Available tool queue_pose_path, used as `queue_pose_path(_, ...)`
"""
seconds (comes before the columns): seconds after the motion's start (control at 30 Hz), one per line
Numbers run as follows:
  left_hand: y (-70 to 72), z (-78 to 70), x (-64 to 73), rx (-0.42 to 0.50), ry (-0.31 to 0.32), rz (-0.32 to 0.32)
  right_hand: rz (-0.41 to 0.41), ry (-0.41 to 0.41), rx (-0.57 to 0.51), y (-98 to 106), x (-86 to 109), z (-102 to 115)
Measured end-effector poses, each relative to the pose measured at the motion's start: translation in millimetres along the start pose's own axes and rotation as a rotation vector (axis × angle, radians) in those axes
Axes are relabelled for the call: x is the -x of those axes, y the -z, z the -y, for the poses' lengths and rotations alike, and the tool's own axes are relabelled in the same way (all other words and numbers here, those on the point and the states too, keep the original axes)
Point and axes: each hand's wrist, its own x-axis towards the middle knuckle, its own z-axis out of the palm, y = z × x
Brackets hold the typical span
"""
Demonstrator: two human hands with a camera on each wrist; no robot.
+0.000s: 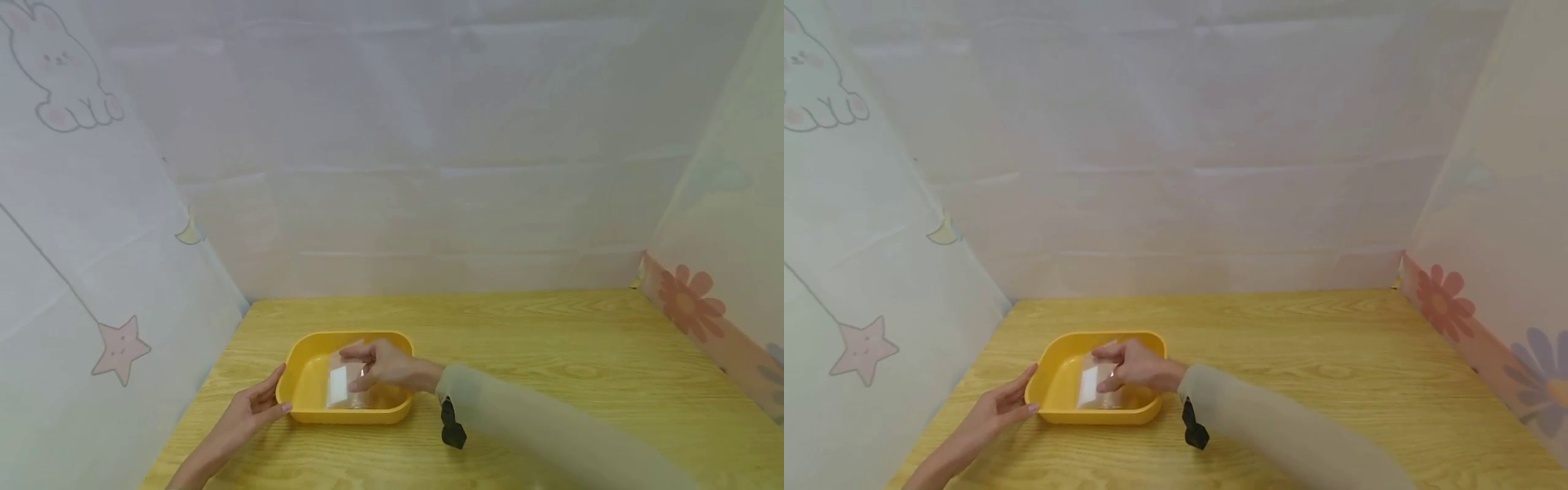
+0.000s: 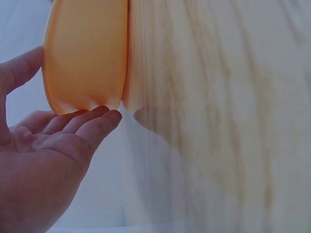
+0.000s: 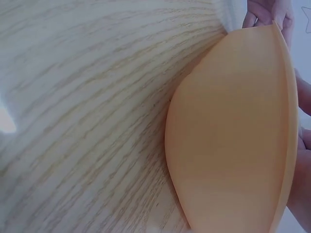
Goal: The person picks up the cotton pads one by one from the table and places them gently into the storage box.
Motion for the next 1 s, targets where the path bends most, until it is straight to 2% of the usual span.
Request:
queue_pose_path(0.13,0.3,1.7,0.3,0.024,-0.01,0.01,-0.015,-0.026,0.02,-4,0.2,2)
queue_pose_path(0.6,1.0,0.9,-1.5,0.014,-0.006,0.006,-0.117,-0.093,0.11,-16,-0.6,0)
queue_pose_path(1.0,2.0,2.7,-1.5,0.011,-0.017,0.007,-0.125,-0.173,0.181,-16,4.2,7)
